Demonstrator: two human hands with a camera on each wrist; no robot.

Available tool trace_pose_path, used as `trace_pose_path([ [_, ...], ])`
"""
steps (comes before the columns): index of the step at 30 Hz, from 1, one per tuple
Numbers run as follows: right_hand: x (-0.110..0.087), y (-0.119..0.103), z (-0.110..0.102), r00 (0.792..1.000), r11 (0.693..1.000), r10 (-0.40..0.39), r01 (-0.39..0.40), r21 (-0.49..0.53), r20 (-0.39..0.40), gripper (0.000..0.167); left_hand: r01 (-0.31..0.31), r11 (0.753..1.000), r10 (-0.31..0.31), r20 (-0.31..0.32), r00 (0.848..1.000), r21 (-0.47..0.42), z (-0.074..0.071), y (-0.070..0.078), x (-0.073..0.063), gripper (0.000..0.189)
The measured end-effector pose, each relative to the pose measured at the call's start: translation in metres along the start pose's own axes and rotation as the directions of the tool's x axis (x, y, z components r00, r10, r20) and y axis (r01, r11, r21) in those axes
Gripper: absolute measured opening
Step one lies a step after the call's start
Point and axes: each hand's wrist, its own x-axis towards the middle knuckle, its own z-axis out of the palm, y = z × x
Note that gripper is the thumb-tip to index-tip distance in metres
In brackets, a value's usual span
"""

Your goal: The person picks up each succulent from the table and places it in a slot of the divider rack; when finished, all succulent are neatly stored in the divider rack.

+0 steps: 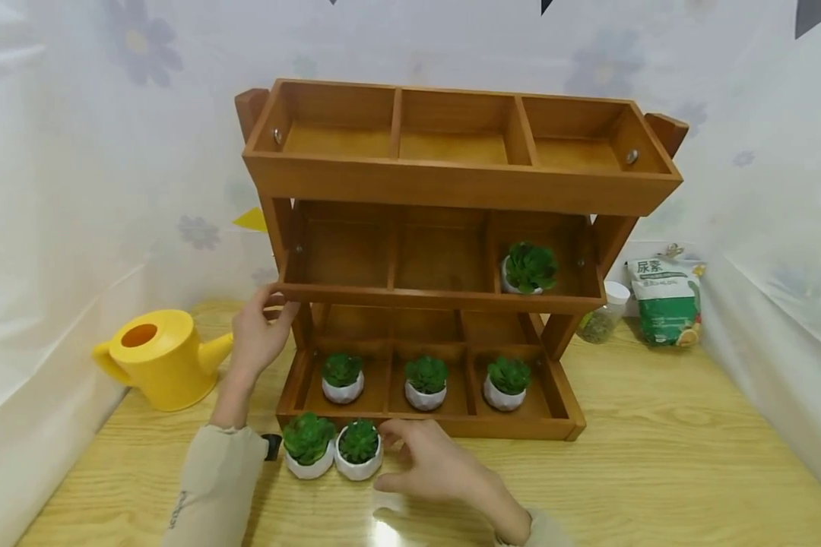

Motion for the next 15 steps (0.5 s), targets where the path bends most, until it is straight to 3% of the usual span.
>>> trace_pose_path([
  [9, 0.01, -0.012, 0.019, 0.995, 0.973, 0.021, -0.044, -0.228, -0.101, 0.072, -0.032, 0.999, 0.032, -0.016, 0.999, 0.0, 0.001, -0.001, 0.0, 0.037],
  [15, 0.014, -0.013, 0.025, 0.985, 0.968, 0.023, -0.064, -0.244, -0.168, 0.06, -0.029, 1.0, 0.029, -0.017, 0.999, -0.004, 0.0, -0.001, 0.001, 0.036],
])
